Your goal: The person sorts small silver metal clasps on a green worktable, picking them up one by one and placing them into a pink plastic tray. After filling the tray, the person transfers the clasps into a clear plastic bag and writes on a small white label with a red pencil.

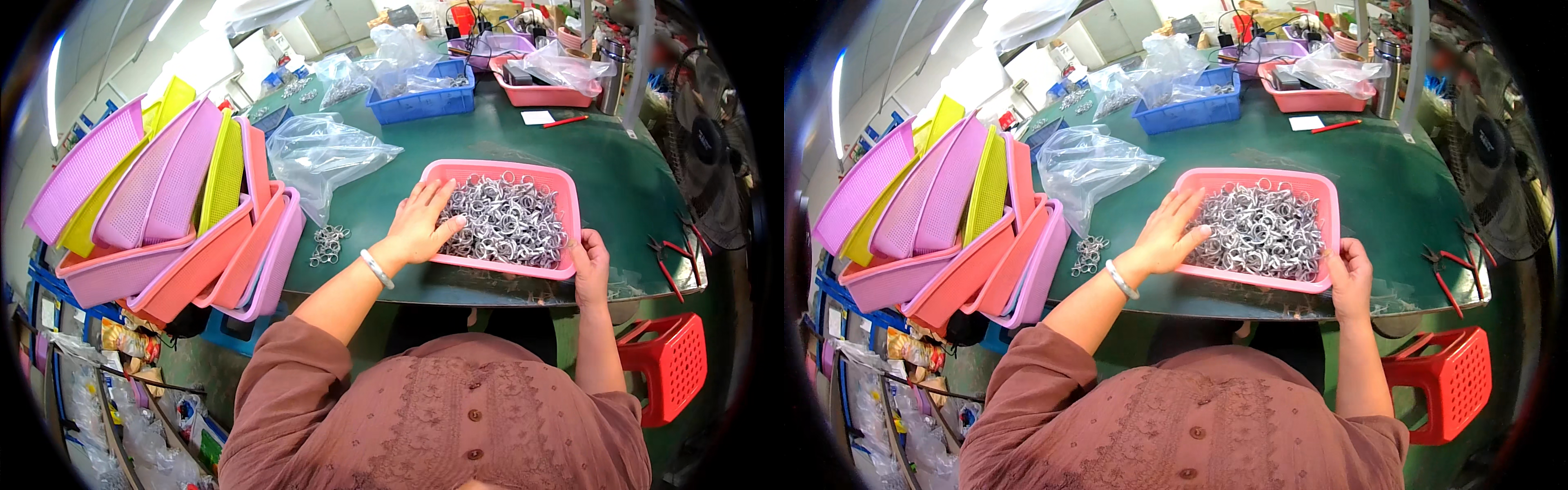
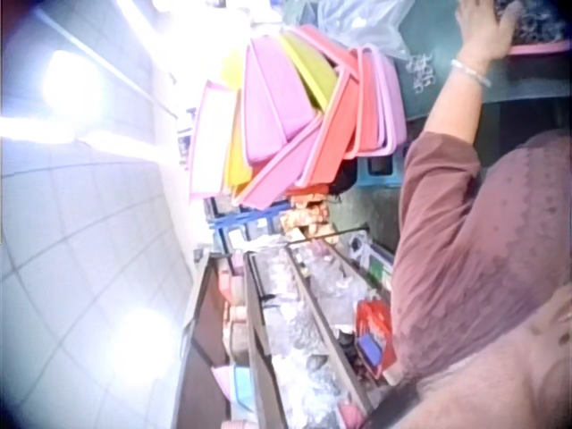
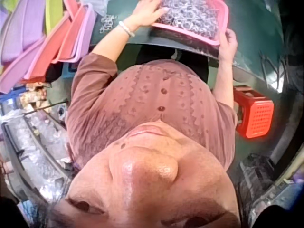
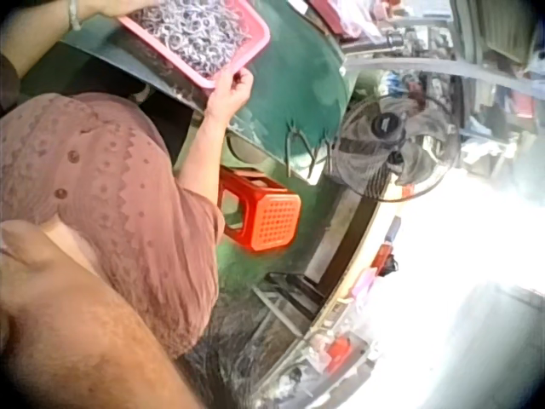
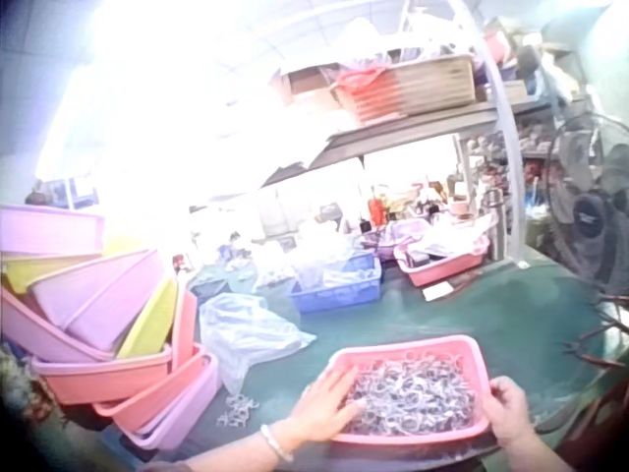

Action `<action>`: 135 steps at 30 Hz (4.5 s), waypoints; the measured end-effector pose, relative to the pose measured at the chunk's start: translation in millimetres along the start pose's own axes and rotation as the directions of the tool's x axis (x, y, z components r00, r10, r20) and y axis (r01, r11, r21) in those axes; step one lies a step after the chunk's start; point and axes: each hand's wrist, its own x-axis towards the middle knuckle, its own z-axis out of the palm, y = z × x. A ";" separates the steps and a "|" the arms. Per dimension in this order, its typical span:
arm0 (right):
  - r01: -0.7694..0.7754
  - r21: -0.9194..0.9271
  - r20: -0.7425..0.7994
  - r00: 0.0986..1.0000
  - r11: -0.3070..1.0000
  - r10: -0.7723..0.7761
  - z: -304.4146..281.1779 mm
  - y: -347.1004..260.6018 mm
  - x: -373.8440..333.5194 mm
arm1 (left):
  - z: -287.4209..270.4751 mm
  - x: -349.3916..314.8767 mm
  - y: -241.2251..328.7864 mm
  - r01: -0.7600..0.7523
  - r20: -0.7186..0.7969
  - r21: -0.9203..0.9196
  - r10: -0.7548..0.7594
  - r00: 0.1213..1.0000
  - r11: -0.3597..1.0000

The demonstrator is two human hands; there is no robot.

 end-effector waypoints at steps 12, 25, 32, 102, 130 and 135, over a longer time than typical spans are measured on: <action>-0.016 0.045 0.011 1.000 0.999 0.015 -2.8 10.3 -0.8 | -2.9 -1.3 2.6 -0.007 -0.001 0.018 0.007 1.000 1.000; 0.001 0.043 0.034 0.999 0.999 -0.002 -1.0 10.6 -2.0 | 0.1 -0.7 0.4 0.012 -0.024 0.008 -0.012 1.000 1.000; 0.027 0.010 0.037 0.999 1.000 -0.028 -2.2 10.0 -1.5 | 0.3 0.9 1.7 0.031 0.005 0.005 -0.031 0.999 0.999; -0.648 0.180 0.373 0.741 0.740 0.558 9.7 -26.4 88.4 | -95.0 84.4 -127.1 0.050 -0.338 0.300 0.057 0.939 0.952; -0.186 0.400 -0.154 0.952 0.897 0.266 -126.1 -67.5 70.4 | -106.7 107.9 -1.2 -0.004 -0.022 0.148 0.007 1.000 0.989; -0.140 0.422 -0.160 0.961 0.896 0.225 -85.6 -52.2 125.2 | -62.2 177.6 31.4 -0.079 0.283 0.477 -0.068 0.957 0.875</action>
